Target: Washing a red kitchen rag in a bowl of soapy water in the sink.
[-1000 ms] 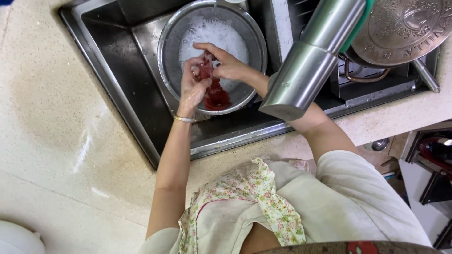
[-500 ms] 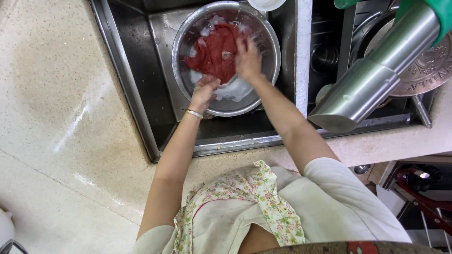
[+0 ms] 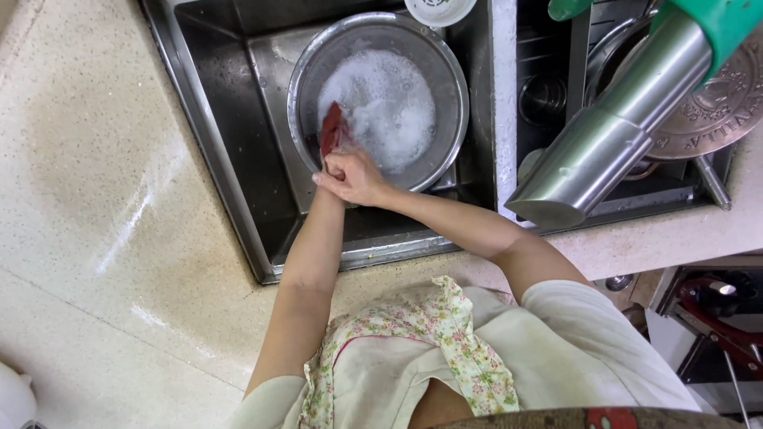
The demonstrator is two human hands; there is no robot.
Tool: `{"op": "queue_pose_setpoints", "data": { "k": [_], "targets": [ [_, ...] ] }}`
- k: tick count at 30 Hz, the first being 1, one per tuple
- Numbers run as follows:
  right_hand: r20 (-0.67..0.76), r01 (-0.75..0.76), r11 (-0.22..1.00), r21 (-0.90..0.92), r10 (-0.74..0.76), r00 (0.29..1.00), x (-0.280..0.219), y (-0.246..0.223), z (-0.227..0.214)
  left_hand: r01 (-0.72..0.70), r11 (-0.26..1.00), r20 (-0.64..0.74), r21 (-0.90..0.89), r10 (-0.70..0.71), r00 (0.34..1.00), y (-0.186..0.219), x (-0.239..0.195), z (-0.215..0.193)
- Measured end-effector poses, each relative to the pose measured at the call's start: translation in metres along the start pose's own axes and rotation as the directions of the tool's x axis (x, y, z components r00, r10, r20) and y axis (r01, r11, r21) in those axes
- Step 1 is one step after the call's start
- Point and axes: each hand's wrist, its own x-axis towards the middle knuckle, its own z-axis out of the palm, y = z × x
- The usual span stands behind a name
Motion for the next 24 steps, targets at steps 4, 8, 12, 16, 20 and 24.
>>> {"op": "queue_pose_setpoints", "data": {
  "k": [4,8,12,16,20,24],
  "targets": [
    [-0.190,-0.347,0.927,-0.145,0.318,0.929,0.029,0.026,-0.013,0.140,0.990,-0.299,0.004,-0.132,0.945,0.002,-0.032,0.190],
    [-0.514,-0.519,0.849,0.094,0.488,0.705,0.016,-0.001,-0.009,-0.003,0.946,-0.268,0.325,0.095,0.959,0.021,-0.015,0.159],
    [-0.287,-0.438,0.888,-0.144,0.386,0.877,0.018,0.026,-0.015,0.070,0.996,-0.388,0.054,-0.044,0.921,0.007,-0.032,0.230],
    [-0.467,-0.746,0.645,0.167,0.718,0.516,0.026,0.020,-0.017,0.141,0.976,-0.553,0.164,-0.027,0.833,0.011,-0.043,0.224],
    [-0.412,-0.308,0.939,-0.149,0.224,0.883,0.021,0.012,-0.026,0.043,0.981,-0.336,0.191,0.024,0.941,0.032,-0.024,0.216],
    [-0.405,-0.322,0.866,-0.383,0.156,0.901,0.035,0.089,-0.087,0.121,0.978,-0.565,0.168,-0.005,0.825,0.036,-0.063,0.341]
  ]
}}
